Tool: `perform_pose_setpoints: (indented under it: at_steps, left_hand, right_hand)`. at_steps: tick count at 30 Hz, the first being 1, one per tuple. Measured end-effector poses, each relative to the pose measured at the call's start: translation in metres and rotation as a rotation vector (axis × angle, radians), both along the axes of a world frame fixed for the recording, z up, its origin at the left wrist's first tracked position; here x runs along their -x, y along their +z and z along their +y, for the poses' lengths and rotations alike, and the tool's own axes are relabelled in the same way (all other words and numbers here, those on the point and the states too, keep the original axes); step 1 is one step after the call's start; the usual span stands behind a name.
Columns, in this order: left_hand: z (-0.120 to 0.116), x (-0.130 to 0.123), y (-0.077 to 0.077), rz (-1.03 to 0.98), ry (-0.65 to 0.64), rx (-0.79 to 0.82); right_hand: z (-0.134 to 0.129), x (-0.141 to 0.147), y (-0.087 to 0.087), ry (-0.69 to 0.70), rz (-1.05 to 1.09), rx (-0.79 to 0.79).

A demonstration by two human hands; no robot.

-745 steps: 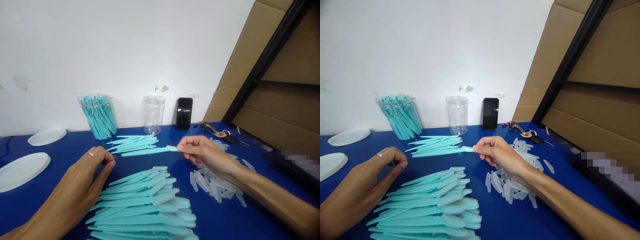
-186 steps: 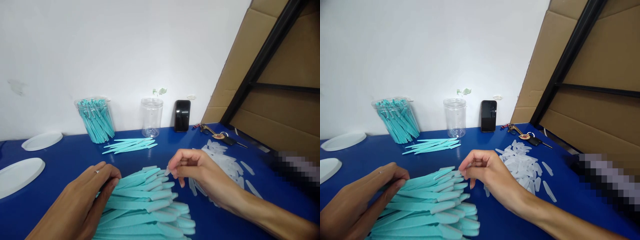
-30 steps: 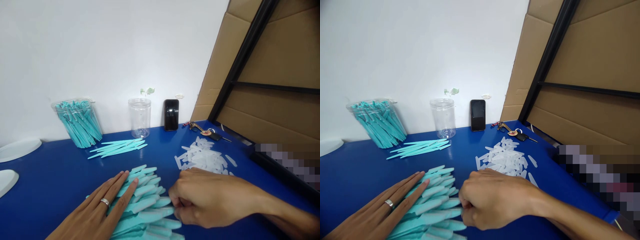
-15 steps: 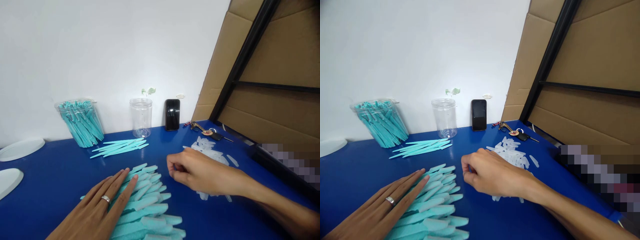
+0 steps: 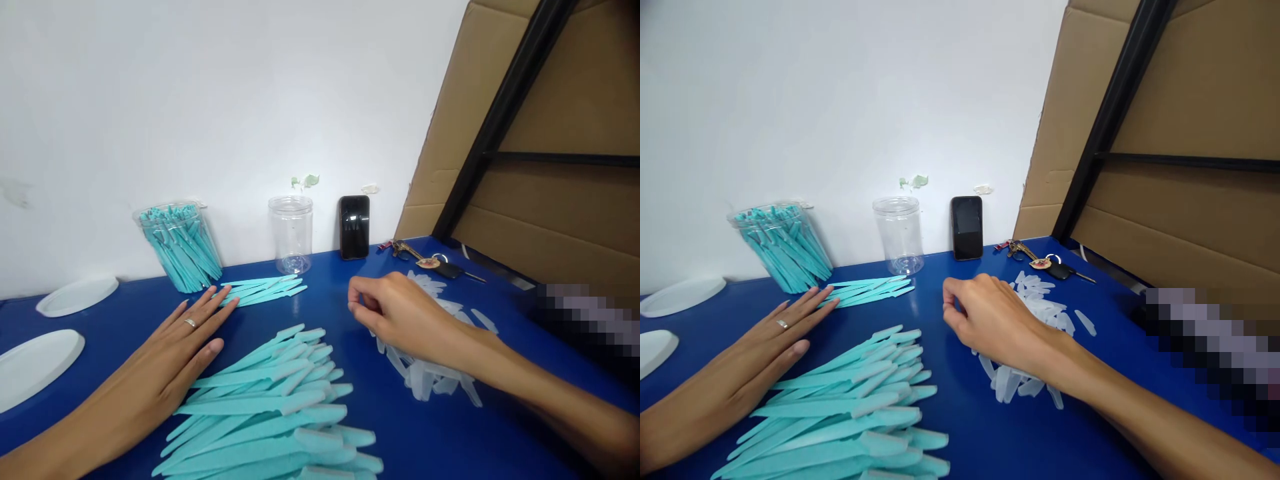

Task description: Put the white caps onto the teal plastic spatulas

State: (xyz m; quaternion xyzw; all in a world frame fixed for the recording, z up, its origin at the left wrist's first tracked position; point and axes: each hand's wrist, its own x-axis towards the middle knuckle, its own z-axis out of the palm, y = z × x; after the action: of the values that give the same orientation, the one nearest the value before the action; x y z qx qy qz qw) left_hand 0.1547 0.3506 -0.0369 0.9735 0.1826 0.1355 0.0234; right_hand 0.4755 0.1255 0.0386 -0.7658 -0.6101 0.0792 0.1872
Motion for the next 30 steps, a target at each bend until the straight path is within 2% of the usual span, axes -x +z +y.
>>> perform_pose_setpoints:
  at_steps: [2,5,8,11,15,20,30]
  left_hand:
    - [0.004,-0.001,-0.003,0.022,0.011,0.031]
    - [0.004,-0.004,-0.006,-0.052,0.051,0.062]
    - [0.004,-0.007,-0.003,-0.196,0.103,0.041]
    - [0.003,-0.010,0.004,-0.273,0.127,0.019]
    - [-0.001,-0.011,0.009,-0.279,0.192,0.039]
    - [0.000,-0.010,0.005,-0.264,0.238,0.123]
    - [-0.002,-0.011,-0.003,-0.213,0.251,0.155]
  right_hand:
    - [0.002,-0.003,-0.004,-0.003,-0.014,-0.002]
    - [0.005,-0.010,-0.006,-0.010,-0.023,-0.017]
    - [0.006,-0.020,-0.004,-0.051,-0.046,-0.034]
    - [0.006,-0.030,0.001,-0.098,-0.111,0.034]
    - [0.002,-0.035,0.005,-0.052,-0.089,0.196]
    - [-0.002,-0.029,0.006,-0.053,-0.084,0.320]
    - [-0.002,-0.021,0.002,-0.041,0.002,0.342]
